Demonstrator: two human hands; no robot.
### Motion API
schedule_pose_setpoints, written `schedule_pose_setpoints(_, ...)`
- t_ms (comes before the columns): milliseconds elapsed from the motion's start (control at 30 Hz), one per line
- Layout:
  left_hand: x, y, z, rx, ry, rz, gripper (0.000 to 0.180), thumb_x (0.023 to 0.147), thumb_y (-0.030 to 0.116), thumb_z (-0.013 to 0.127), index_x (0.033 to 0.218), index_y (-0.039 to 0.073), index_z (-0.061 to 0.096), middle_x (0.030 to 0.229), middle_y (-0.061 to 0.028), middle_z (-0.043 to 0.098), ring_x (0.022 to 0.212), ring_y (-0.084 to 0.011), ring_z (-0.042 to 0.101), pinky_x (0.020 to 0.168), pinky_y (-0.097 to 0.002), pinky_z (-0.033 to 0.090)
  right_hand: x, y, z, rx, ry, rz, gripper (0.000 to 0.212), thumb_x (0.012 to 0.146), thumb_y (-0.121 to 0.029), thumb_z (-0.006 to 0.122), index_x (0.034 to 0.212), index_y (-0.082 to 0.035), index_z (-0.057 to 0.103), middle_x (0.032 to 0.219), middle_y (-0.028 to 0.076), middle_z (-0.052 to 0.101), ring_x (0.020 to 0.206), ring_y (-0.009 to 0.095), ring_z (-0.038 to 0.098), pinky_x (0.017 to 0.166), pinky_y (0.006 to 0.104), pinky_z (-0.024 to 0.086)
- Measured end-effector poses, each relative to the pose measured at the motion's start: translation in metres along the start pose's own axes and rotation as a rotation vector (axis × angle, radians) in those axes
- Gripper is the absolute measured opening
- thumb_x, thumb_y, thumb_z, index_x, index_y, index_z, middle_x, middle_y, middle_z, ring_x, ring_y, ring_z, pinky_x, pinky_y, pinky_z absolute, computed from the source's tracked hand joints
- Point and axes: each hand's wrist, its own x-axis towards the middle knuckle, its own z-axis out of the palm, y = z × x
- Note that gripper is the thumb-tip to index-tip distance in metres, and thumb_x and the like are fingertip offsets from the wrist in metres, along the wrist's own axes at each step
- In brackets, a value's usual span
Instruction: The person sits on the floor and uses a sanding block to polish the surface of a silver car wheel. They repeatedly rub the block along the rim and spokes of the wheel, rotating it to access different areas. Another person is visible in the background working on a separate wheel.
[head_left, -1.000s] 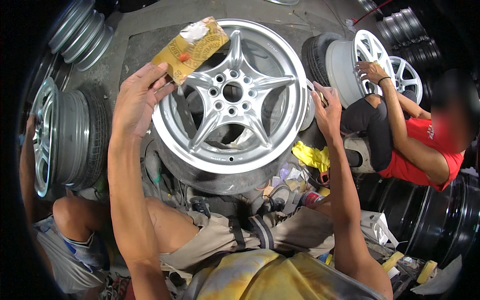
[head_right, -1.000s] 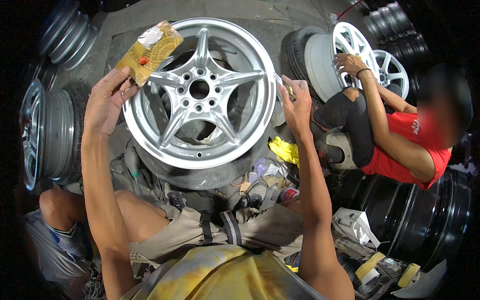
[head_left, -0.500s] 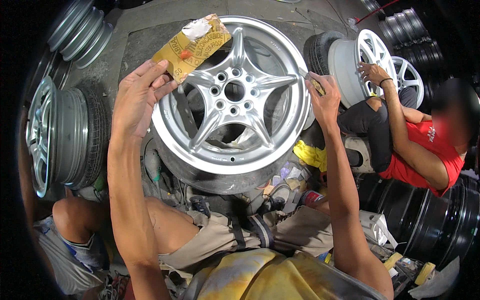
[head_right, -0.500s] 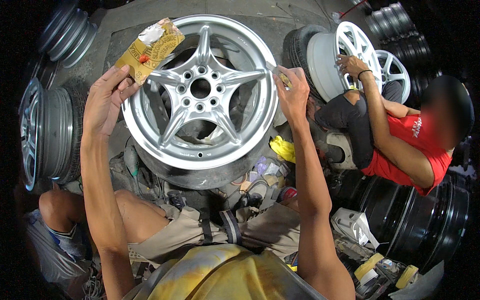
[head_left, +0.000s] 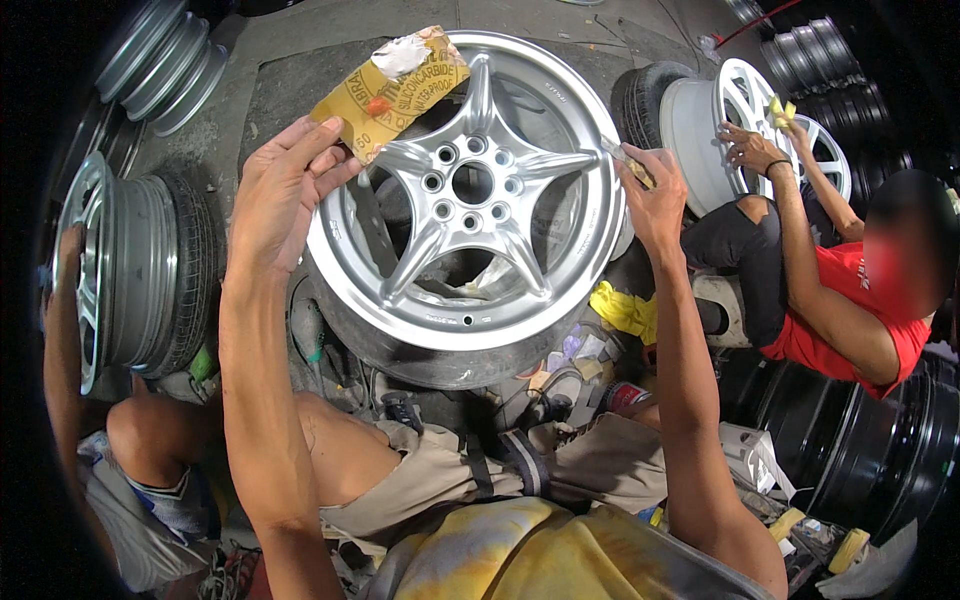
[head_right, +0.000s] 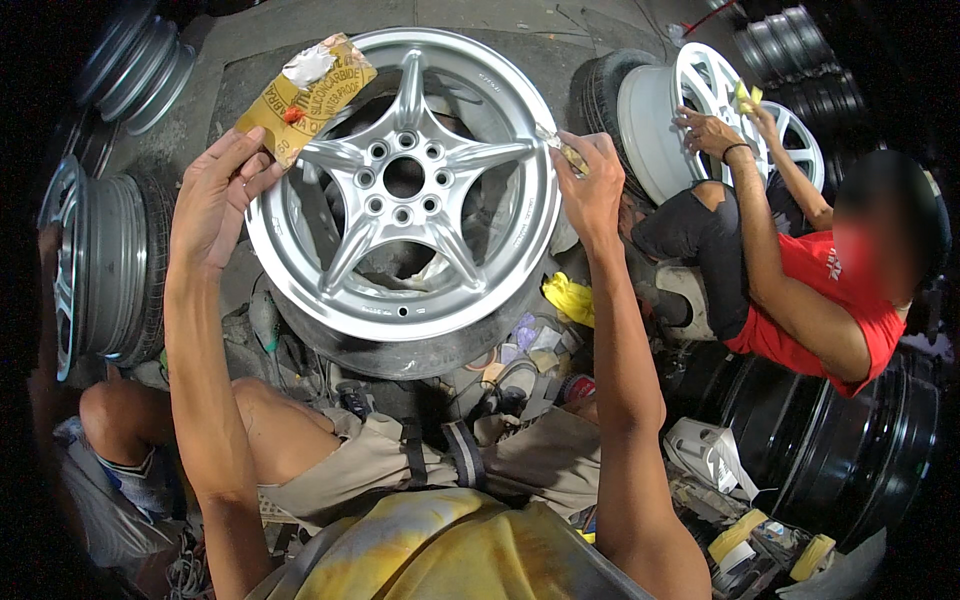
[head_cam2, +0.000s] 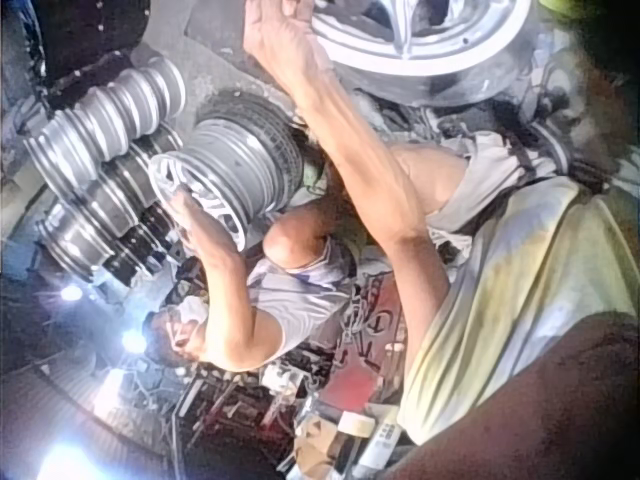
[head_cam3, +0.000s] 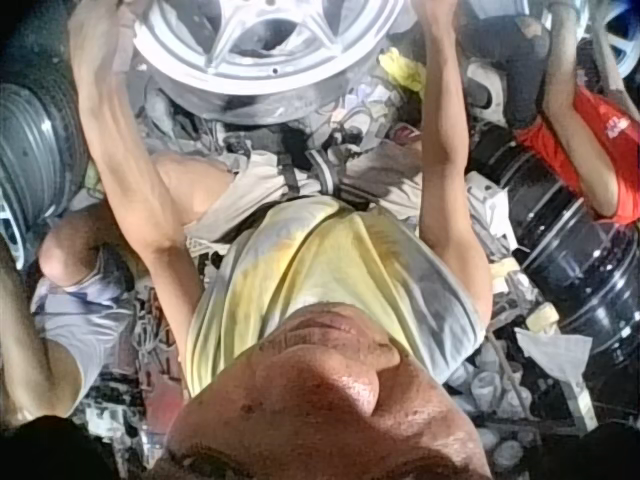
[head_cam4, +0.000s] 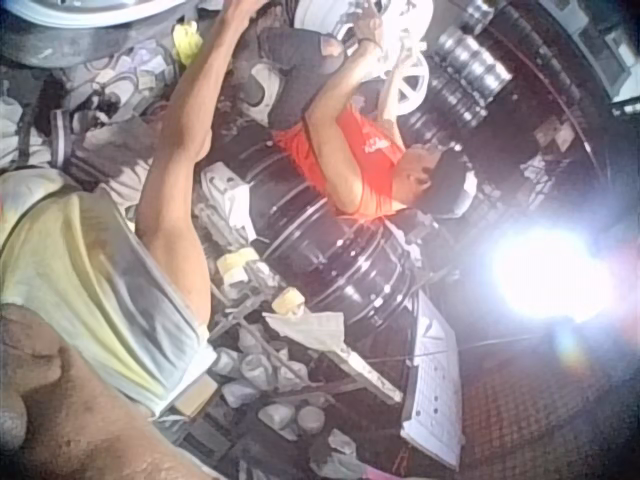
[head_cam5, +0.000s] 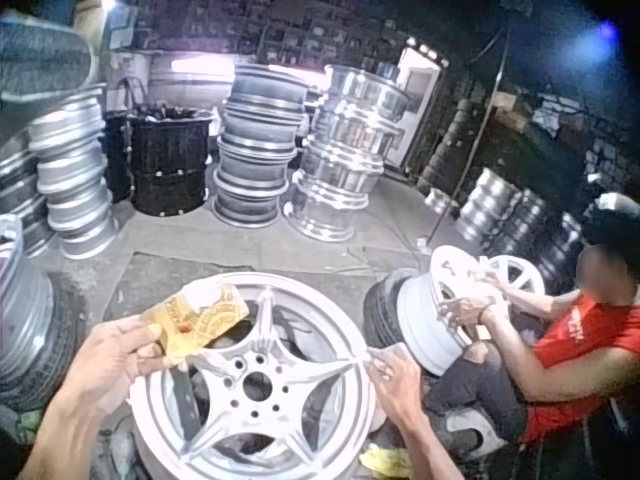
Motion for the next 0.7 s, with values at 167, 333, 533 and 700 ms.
schedule_pose_setpoints(167,0.002,-0.001,0.0,-0.001,-0.016,-0.008,0.031,0.097,0.014,0.06,0.117,-0.01,0.06,0.066,0.0077,0.05,0.063,-0.0005,0.054,0.079,-0.0211,0.058,-0.001,0.003,-0.002,-0.007,-0.007,-0.007,0.026,0.082,-0.01,0.073,0.106,-0.003,0.072,0.092,0.013,0.062,0.083,0.028,0.063,0.077,0.0368,0.049)
schedule_pose_setpoints(333,0.003,-0.002,-0.002,-0.005,-0.021,-0.006,0.024,0.098,0.015,0.06,0.111,-0.006,0.061,0.068,0.0067,0.051,0.063,-0.001,0.055,0.08,-0.0212,0.058,-0.001,0.005,-0.003,0.013,0.011,0.002,0.025,0.081,-0.01,0.074,0.106,-0.003,0.073,0.091,0.013,0.061,0.083,0.028,0.063,0.077,0.0372,0.05)
schedule_pose_setpoints(533,0.004,-0.004,0.0,-0.017,-0.022,0.002,0.032,0.097,0.014,0.061,0.118,-0.011,0.06,0.067,0.0074,0.05,0.063,0.0,0.054,0.08,-0.0218,0.059,0.001,0.002,0.0,-0.009,0.003,-0.006,0.026,0.081,-0.01,0.074,0.105,-0.003,0.073,0.091,0.014,0.061,0.083,0.029,0.063,0.076,0.0375,0.05)
schedule_pose_setpoints(700,0.008,-0.009,-0.009,-0.021,-0.046,0.014,0.033,0.097,0.014,0.061,0.119,-0.011,0.059,0.068,0.0067,0.052,0.063,-0.0005,0.055,0.08,-0.0216,0.059,0.005,0.003,-0.001,-0.078,-0.011,-0.022,0.026,0.08,-0.01,0.073,0.105,-0.003,0.073,0.09,0.014,0.061,0.083,0.03,0.063,0.076,0.0375,0.05)
